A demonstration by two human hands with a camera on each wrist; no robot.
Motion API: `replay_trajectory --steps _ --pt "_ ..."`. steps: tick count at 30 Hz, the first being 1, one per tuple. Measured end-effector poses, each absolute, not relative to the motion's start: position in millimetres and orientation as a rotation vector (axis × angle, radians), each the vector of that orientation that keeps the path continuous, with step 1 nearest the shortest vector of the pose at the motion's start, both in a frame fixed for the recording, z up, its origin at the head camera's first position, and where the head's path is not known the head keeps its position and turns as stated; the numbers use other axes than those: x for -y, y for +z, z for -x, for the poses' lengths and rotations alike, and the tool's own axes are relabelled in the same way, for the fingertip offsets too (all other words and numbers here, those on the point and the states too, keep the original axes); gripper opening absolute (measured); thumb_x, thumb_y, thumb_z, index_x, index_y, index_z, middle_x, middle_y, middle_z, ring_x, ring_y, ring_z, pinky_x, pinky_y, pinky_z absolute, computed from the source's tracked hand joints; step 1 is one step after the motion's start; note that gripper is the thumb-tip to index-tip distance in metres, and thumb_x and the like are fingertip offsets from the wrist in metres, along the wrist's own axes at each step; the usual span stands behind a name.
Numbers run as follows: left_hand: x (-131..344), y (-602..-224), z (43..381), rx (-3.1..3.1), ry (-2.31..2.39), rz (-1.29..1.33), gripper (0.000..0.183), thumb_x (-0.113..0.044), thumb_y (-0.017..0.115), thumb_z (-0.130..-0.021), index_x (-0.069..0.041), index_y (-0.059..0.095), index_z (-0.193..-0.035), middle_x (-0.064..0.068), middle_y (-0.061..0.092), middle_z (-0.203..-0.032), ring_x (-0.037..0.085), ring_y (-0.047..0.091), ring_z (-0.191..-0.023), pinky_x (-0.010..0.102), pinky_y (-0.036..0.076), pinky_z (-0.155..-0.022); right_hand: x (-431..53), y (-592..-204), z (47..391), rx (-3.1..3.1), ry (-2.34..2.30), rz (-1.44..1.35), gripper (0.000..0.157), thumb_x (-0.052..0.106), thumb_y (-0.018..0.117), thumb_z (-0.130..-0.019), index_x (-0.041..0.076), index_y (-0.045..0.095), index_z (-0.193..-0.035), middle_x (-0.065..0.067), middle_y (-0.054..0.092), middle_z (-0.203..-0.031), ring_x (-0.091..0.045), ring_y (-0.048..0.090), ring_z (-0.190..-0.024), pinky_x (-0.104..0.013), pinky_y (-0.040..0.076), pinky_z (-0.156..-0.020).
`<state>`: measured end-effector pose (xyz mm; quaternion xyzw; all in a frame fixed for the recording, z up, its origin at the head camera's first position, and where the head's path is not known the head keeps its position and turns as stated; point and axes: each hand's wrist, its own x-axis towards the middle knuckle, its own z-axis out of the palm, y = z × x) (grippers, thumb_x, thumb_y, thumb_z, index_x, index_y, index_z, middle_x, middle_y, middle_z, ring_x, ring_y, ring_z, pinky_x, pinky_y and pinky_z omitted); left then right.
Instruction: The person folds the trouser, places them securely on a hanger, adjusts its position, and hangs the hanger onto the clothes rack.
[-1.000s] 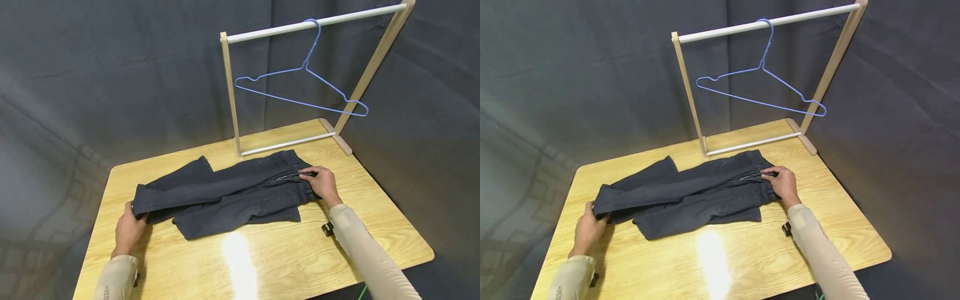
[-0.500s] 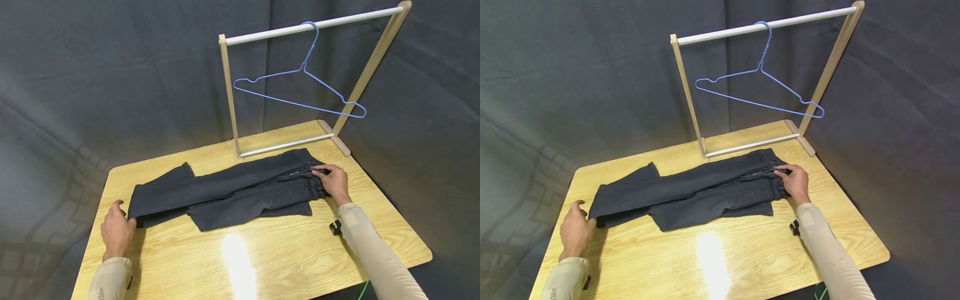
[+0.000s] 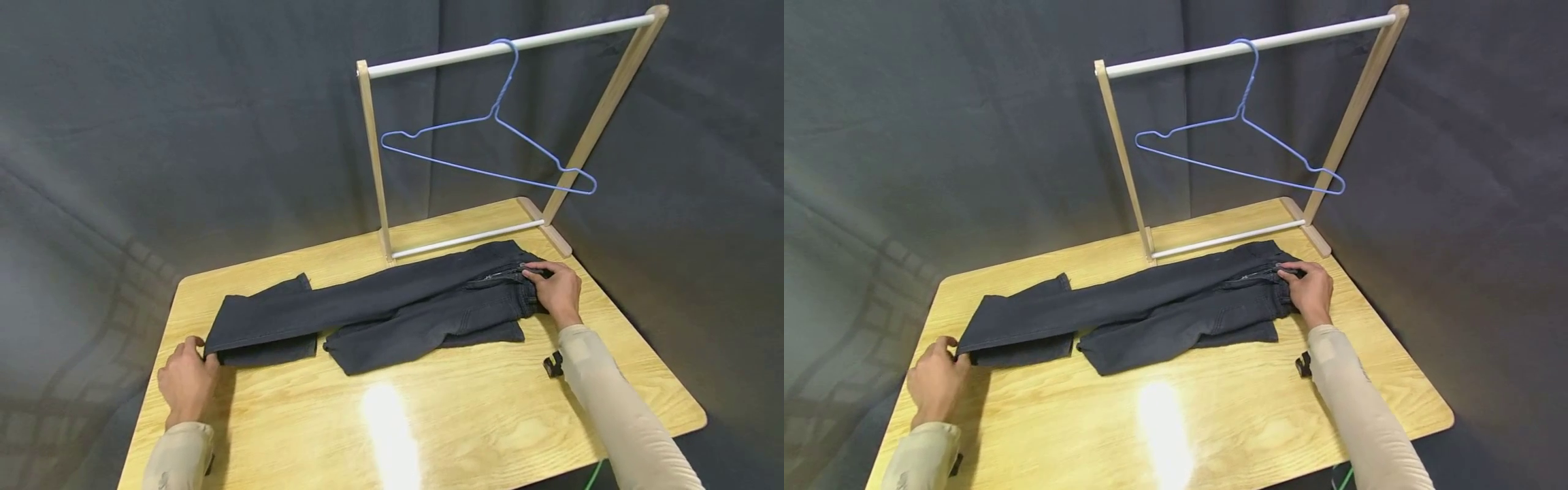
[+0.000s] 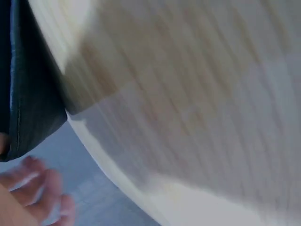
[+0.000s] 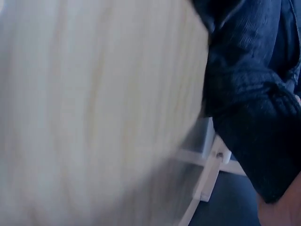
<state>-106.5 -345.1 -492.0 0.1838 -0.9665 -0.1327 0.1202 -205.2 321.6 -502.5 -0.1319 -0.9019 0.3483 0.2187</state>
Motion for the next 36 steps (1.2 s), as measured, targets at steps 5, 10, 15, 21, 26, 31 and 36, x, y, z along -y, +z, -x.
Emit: replay_trajectory --steps 5,10,15,21,26,31,36 --pt "343.9 -496.9 108.8 3.029 -0.593 -0.624 0.042 -0.022 0.047 -0.092 0.002 0.048 -0.126 0.031 0.062 -0.105 0.044 0.062 -0.081 0.046 0.045 -0.059 -330.2 -506.6 202.0 2.606 0.961 0.394 0.026 0.028 0.074 -0.083 0.012 0.075 -0.103 -0.019 0.068 -0.115 -0.037 0.061 -0.108 -0.051 0.044 -0.097" --pt "338.1 -499.0 111.1 2.885 -0.746 -0.602 0.035 -0.015 0.057 -0.088 0.002 0.053 -0.119 0.031 0.064 -0.103 0.046 0.061 -0.087 0.044 0.046 -0.063 -335.9 -508.0 200.9 2.590 0.964 0.404 0.027 0.031 0.073 -0.084 0.012 0.075 -0.103 -0.018 0.068 -0.115 -0.037 0.061 -0.107 -0.051 0.045 -0.095" --pt "340.1 -493.6 110.0 2.563 -0.585 -0.568 0.020 -0.003 0.057 -0.080 -0.003 0.060 -0.099 0.020 0.063 -0.086 0.037 0.058 -0.075 0.045 0.037 -0.059 -346.5 -505.3 199.6 2.531 0.922 0.479 0.025 0.030 0.074 -0.083 0.013 0.076 -0.102 -0.018 0.069 -0.111 -0.036 0.060 -0.104 -0.049 0.043 -0.096" --pt "348.5 -495.5 105.3 2.862 -0.562 -0.592 0.030 -0.016 0.056 -0.086 -0.004 0.055 -0.113 0.022 0.064 -0.098 0.036 0.061 -0.079 0.041 0.040 -0.057 -352.1 -506.2 198.9 2.583 0.917 0.497 0.027 0.029 0.073 -0.084 0.012 0.074 -0.106 -0.019 0.068 -0.114 -0.037 0.059 -0.105 -0.051 0.042 -0.098" --pt "348.7 -498.6 102.8 2.762 -0.482 -0.596 0.023 -0.002 0.055 -0.075 -0.002 0.059 -0.098 0.023 0.065 -0.089 0.038 0.059 -0.071 0.042 0.037 -0.053 -352.6 -505.3 201.3 2.568 0.927 0.484 0.027 0.031 0.073 -0.084 0.013 0.075 -0.105 -0.018 0.068 -0.113 -0.036 0.059 -0.107 -0.050 0.039 -0.102" --pt "347.4 -490.5 107.1 2.513 -0.371 -0.475 0.019 -0.002 0.053 -0.077 0.002 0.058 -0.095 0.026 0.058 -0.093 0.047 0.053 -0.086 0.057 0.033 -0.071 -359.0 -500.6 204.4 2.512 0.919 0.526 0.025 0.028 0.074 -0.083 0.012 0.075 -0.102 -0.018 0.066 -0.112 -0.036 0.058 -0.110 -0.047 0.038 -0.103" --pt "350.1 -483.8 110.9 2.891 -0.559 -0.699 0.040 -0.025 0.052 -0.091 0.003 0.049 -0.120 0.036 0.056 -0.111 0.054 0.054 -0.096 0.057 0.040 -0.074 -370.9 -498.7 207.6 2.691 0.942 0.534 0.032 0.034 0.067 -0.088 0.012 0.071 -0.110 -0.022 0.066 -0.113 -0.042 0.054 -0.113 -0.053 0.038 -0.102"
